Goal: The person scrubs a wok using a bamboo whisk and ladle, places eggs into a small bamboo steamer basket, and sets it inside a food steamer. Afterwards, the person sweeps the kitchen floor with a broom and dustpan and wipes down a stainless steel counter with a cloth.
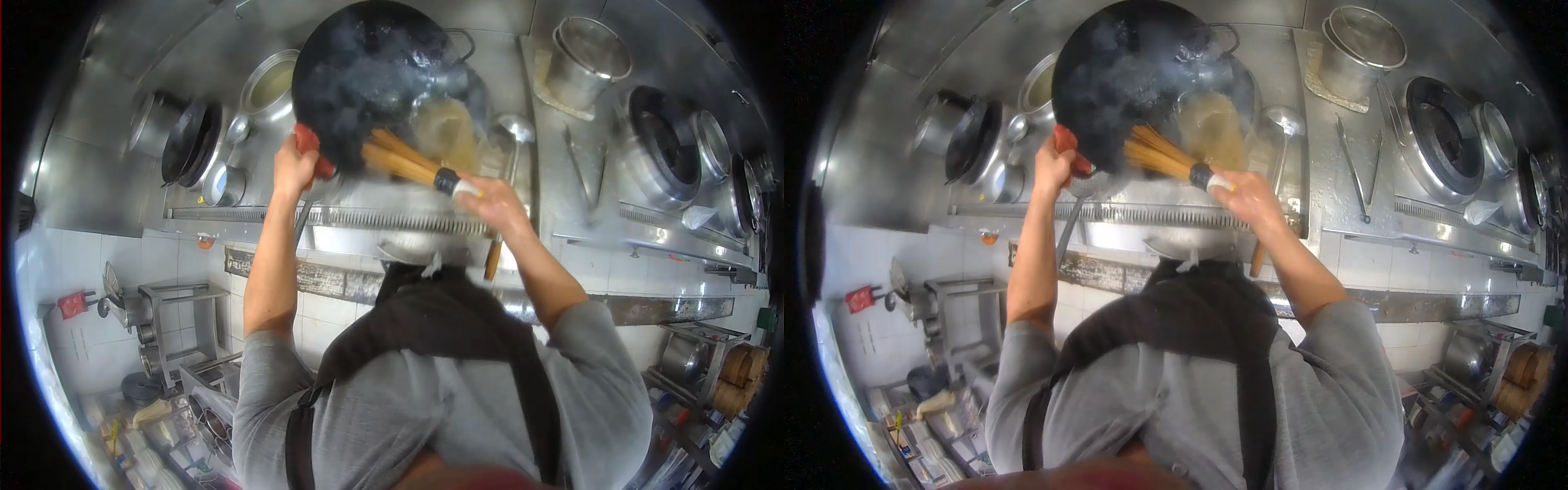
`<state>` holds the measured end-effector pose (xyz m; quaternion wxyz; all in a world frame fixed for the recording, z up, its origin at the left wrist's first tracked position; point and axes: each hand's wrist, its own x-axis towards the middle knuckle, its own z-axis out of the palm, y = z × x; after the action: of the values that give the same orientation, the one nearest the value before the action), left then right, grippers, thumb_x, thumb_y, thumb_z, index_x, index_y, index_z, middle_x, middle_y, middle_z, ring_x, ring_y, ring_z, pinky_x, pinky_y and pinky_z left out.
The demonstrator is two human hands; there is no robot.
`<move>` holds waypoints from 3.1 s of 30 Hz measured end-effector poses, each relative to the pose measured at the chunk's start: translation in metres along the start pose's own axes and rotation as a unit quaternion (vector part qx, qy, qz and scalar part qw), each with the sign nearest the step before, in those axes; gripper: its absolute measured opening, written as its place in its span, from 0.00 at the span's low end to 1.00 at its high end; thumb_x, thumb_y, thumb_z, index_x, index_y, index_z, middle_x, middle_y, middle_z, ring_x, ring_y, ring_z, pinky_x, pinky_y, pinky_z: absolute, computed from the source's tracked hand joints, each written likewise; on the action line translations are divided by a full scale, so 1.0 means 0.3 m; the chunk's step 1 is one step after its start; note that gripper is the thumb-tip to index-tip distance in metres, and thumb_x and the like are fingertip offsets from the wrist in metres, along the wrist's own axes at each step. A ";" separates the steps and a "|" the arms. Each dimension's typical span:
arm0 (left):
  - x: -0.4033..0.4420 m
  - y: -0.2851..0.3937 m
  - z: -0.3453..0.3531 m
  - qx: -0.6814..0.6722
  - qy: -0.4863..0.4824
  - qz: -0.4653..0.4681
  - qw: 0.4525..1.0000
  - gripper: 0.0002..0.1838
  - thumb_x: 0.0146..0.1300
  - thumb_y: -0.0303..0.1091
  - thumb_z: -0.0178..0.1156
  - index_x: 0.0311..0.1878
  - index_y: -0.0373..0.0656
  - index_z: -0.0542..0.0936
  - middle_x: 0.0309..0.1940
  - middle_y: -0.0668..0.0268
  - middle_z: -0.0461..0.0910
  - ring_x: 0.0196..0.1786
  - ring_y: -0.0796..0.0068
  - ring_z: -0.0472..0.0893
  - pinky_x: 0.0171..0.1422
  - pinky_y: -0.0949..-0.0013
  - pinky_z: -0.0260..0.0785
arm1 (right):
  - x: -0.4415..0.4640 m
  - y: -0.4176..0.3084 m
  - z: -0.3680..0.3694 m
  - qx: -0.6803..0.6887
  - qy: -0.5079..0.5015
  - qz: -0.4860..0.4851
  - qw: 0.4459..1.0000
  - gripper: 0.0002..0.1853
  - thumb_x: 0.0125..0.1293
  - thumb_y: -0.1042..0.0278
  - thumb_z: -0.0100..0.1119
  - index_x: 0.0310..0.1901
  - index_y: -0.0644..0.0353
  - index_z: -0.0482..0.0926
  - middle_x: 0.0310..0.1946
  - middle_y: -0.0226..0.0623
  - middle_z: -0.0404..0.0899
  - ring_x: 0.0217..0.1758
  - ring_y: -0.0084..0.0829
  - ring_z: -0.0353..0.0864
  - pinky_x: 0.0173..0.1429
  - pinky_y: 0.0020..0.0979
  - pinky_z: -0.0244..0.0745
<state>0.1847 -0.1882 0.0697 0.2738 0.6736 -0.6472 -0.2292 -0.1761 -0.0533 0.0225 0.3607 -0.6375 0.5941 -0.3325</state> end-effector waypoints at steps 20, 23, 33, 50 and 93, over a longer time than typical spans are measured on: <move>-0.236 -0.037 0.195 -0.149 0.145 -0.082 0.975 0.19 0.50 0.26 0.56 0.48 0.33 0.74 0.28 0.53 0.82 0.25 0.65 0.82 0.23 0.67 0.71 | -0.201 0.363 -0.255 -0.086 0.187 0.009 0.978 0.22 0.57 0.63 0.61 0.54 0.59 0.76 0.48 0.50 0.78 0.50 0.45 0.80 0.53 0.34 0.73; -0.258 0.033 0.208 -0.309 0.058 -0.180 0.932 0.14 0.53 0.24 0.53 0.44 0.36 0.74 0.24 0.56 0.80 0.18 0.73 0.78 0.12 0.73 0.59 | -0.345 0.447 -0.244 -0.128 0.343 0.062 0.929 0.22 0.58 0.65 0.59 0.54 0.63 0.75 0.48 0.52 0.78 0.50 0.47 0.79 0.53 0.37 0.73; -0.214 0.021 0.504 -0.488 0.010 -0.197 0.850 0.14 0.54 0.22 0.44 0.46 0.40 0.66 0.28 0.47 0.79 0.27 0.65 0.82 0.14 0.75 0.59 | -0.530 0.576 0.153 -0.309 0.226 0.157 0.911 0.30 0.54 0.73 0.57 0.61 0.56 0.66 0.54 0.52 0.68 0.53 0.54 0.71 0.53 0.46 0.71; -0.146 -0.006 0.592 -0.546 -0.101 -0.193 0.809 0.12 0.64 0.29 0.46 0.51 0.42 0.63 0.41 0.49 0.79 0.39 0.54 0.82 0.28 0.65 0.68 | -0.384 0.435 0.270 -0.162 0.106 0.255 0.947 0.17 0.56 0.66 0.60 0.45 0.65 0.74 0.36 0.54 0.77 0.42 0.51 0.77 0.44 0.44 0.72; -0.668 -0.757 0.121 -0.165 0.026 -0.219 0.961 0.28 0.55 0.44 0.60 0.53 0.38 0.64 0.33 0.40 0.78 0.37 0.39 0.78 0.43 0.47 0.70 | 1.372 -0.650 1.046 0.398 -0.150 0.199 0.883 0.05 0.51 0.75 0.59 0.27 0.65 0.73 0.22 0.42 0.76 0.18 0.32 0.74 0.19 0.27 0.67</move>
<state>0.3188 0.0119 -0.1176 0.3412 0.7501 -0.4293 -0.3696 0.2225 -0.4370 0.0244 0.7273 -0.3509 0.4653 -0.3625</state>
